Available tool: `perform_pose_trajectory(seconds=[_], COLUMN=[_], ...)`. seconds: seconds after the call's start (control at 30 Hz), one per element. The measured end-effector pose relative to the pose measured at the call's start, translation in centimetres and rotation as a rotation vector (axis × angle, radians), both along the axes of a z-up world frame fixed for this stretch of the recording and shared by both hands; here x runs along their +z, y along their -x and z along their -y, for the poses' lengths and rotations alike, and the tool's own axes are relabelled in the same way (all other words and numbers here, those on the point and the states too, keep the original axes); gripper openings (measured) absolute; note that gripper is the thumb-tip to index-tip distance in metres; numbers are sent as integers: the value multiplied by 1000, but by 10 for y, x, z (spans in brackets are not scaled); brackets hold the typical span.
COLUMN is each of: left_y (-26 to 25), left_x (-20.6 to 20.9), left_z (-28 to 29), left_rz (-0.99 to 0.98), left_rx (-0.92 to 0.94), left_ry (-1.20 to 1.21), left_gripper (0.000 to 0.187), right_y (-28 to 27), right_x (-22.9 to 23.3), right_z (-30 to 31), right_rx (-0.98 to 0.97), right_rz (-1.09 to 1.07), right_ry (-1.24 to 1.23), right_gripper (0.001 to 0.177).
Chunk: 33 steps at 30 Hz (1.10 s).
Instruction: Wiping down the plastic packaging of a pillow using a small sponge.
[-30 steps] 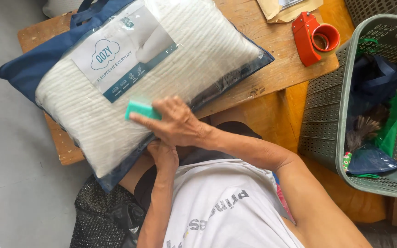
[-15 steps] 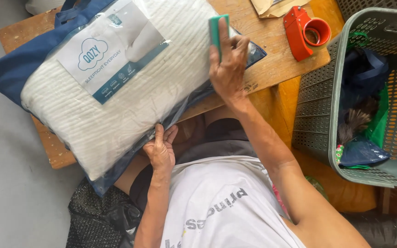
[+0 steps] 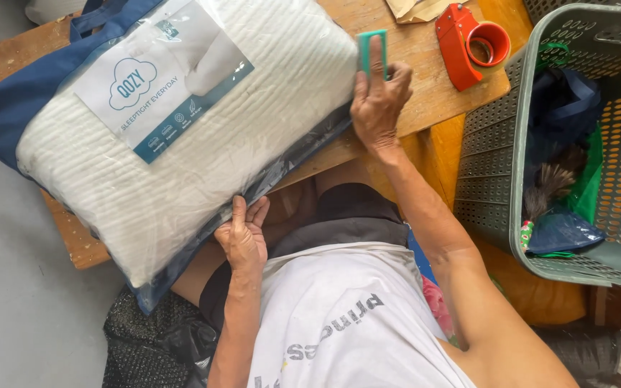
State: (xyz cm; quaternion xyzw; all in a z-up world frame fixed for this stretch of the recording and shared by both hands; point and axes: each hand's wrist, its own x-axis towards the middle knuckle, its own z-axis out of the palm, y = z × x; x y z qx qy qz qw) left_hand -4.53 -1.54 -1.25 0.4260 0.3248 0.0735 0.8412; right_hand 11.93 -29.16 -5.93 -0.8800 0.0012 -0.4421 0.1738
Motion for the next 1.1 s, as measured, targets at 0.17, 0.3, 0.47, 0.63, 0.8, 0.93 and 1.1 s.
perform_pose_trajectory(seconds=[0.17, 0.3, 0.47, 0.63, 0.8, 0.93, 1.1], left_y=[9, -16, -91, -95, -80, -77, -75], left_x=[55, 121, 74, 33, 33, 30, 21], left_z=[-13, -41, -100, -92, -78, -69, -71], left_rz=[-266, 24, -16, 71, -73, -94, -82], left_rx=[-685, -791, -222, -184, -254, -238, -183], left_ry=[-168, -615, -2089, -2209, -2085, -2132, -2165], left_gripper=[41, 24, 86, 80, 78, 77, 76], right_y=[17, 18, 38, -9, -69, -99, -51], right_x=[22, 53, 103, 82, 80, 57, 91], right_z=[8, -58, -155, -167, -72, -11, -91], right_rx=[22, 266, 706, 563, 226, -28, 64], right_rz=[-129, -67, -94, 95, -31, -593, -257], right_ry=[-306, -278, 172, 196, 153, -87, 6], right_gripper=[57, 67, 72, 53, 48, 46, 59])
